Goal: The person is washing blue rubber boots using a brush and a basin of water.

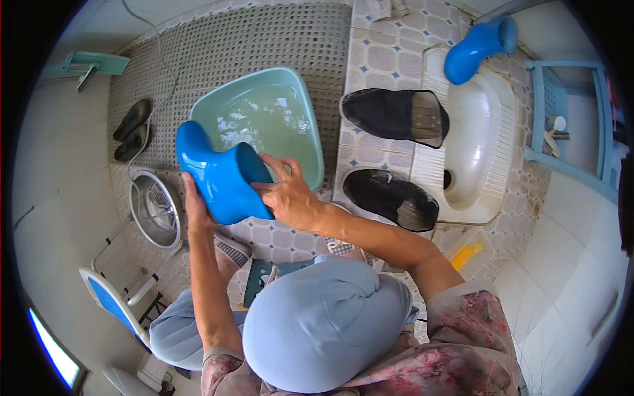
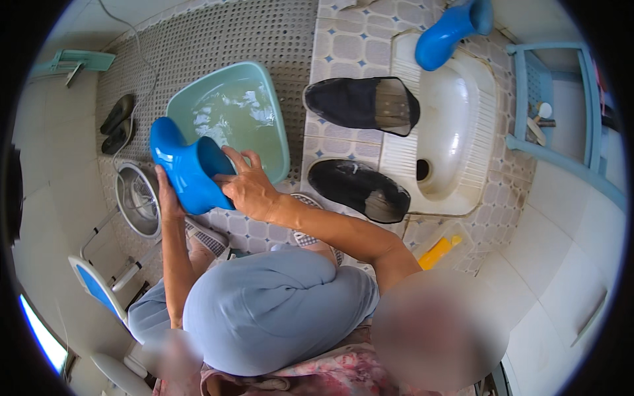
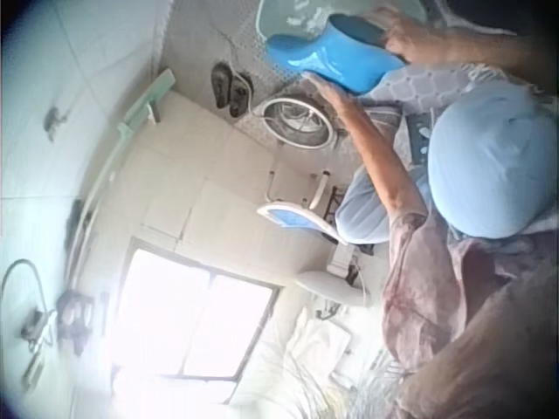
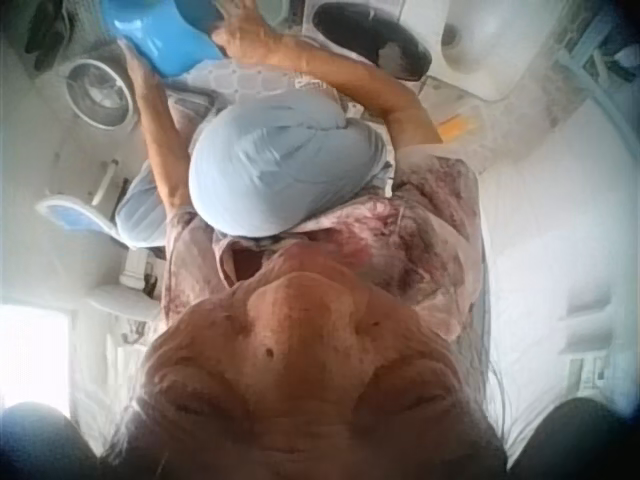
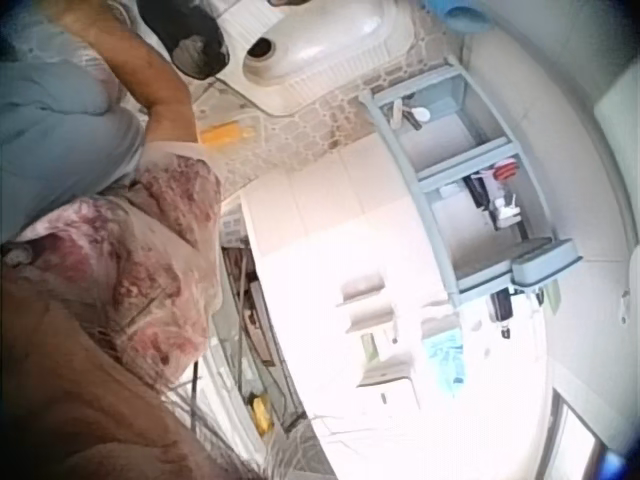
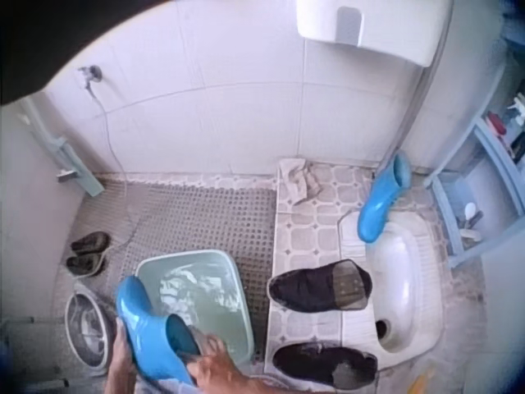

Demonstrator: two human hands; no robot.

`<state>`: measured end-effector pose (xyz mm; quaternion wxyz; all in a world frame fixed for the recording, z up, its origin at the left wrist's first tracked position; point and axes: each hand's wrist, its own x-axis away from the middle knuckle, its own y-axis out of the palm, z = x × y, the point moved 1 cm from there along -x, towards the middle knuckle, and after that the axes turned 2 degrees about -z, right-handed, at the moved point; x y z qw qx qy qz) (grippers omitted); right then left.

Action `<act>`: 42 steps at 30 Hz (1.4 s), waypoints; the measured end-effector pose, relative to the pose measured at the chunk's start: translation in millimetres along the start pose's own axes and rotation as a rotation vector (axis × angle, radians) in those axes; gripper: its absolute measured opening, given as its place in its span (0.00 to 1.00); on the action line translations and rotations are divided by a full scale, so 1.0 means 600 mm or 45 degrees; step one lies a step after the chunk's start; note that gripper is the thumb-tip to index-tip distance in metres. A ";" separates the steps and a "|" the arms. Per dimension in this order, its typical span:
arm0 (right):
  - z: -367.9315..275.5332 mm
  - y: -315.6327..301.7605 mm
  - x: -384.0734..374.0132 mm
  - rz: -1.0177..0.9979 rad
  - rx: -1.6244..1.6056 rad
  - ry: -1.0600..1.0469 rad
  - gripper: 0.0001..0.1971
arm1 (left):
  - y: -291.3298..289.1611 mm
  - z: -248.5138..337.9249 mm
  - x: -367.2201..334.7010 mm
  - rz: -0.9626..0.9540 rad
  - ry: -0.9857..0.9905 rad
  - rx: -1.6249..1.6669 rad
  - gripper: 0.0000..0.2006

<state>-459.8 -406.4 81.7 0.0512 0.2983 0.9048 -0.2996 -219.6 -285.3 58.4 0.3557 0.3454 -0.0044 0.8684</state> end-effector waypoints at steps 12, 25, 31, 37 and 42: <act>0.038 0.054 -0.011 -0.150 -0.255 0.081 0.11 | 0.011 -0.038 0.033 0.156 -0.067 -0.233 0.36; 0.039 0.004 0.006 -0.601 -0.013 -0.149 0.18 | -0.013 -0.063 0.051 0.194 -0.044 -0.078 0.37; 0.055 0.025 0.036 -0.515 0.254 -0.031 0.17 | 0.015 -0.072 0.039 0.213 -0.026 -0.099 0.33; 0.065 -0.013 0.042 -0.197 0.213 0.155 0.16 | 0.013 -0.070 0.016 0.131 -0.002 -0.009 0.34; 0.067 -0.033 0.034 -0.076 0.144 0.057 0.15 | 0.028 -0.066 0.012 0.109 0.028 -0.037 0.34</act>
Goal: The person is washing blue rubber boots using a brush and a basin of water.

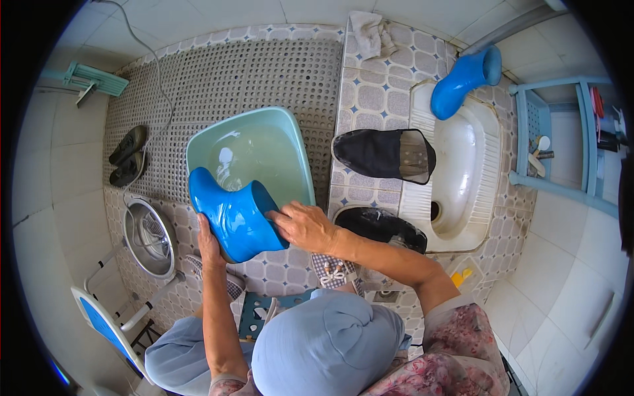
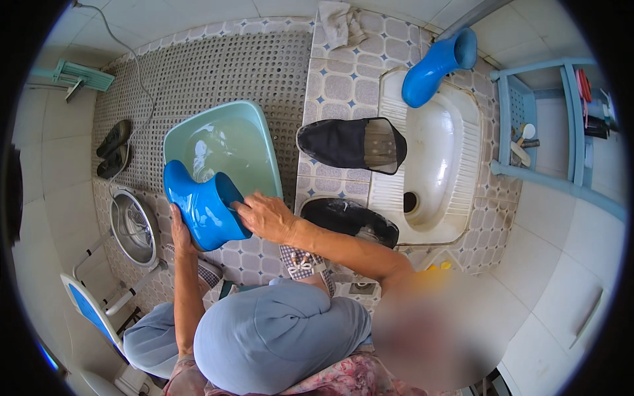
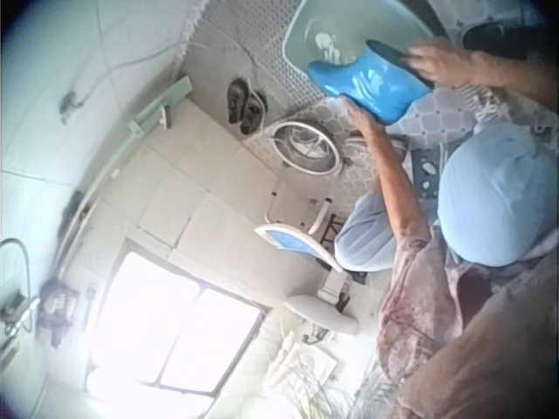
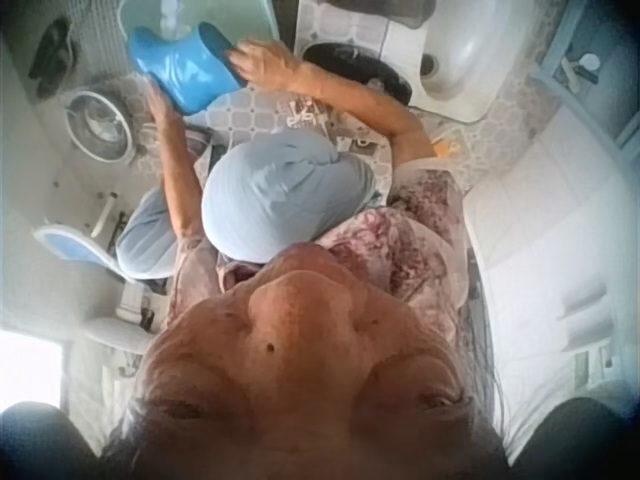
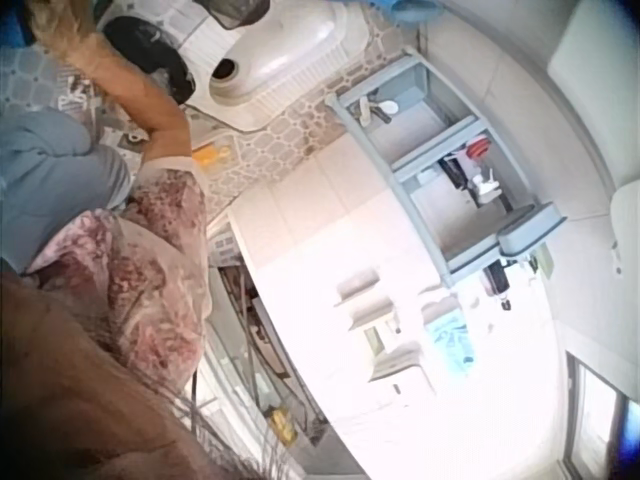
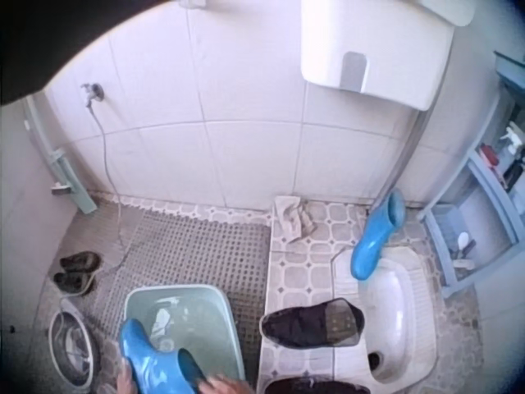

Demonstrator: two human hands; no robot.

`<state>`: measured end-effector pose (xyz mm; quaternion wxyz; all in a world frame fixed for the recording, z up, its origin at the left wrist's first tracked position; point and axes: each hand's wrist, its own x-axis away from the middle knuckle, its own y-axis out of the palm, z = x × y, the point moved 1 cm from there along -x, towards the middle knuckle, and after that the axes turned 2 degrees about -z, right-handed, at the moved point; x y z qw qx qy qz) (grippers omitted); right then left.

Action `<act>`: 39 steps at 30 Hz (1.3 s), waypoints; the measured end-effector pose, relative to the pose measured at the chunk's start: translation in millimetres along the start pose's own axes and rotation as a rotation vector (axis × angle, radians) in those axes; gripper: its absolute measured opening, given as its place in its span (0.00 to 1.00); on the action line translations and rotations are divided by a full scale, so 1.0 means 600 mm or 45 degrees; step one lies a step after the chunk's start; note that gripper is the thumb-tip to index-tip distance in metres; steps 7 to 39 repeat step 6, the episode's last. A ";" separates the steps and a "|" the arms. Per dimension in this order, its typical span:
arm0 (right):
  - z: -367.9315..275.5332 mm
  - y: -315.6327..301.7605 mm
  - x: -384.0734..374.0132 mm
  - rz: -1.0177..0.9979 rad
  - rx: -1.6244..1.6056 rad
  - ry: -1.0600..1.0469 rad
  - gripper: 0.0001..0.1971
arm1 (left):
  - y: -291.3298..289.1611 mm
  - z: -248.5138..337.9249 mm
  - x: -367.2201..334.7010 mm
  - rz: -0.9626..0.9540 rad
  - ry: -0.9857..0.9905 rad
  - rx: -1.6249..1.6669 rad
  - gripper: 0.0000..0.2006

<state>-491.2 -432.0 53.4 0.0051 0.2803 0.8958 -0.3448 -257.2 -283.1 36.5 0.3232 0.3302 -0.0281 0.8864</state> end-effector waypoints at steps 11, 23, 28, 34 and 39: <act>-0.022 -0.030 -0.019 -0.322 -0.011 -0.036 0.12 | -0.022 -0.002 -0.012 0.053 0.015 -0.050 0.35; -0.022 -0.030 -0.019 -0.322 -0.011 -0.036 0.12 | -0.022 -0.002 -0.012 0.053 0.015 -0.050 0.35; -0.022 -0.030 -0.019 -0.322 -0.011 -0.036 0.12 | -0.022 -0.002 -0.012 0.053 0.015 -0.050 0.35; -0.022 -0.030 -0.019 -0.322 -0.011 -0.036 0.12 | -0.022 -0.002 -0.012 0.053 0.015 -0.050 0.35; -0.022 -0.030 -0.019 -0.322 -0.011 -0.036 0.12 | -0.022 -0.002 -0.012 0.053 0.015 -0.050 0.35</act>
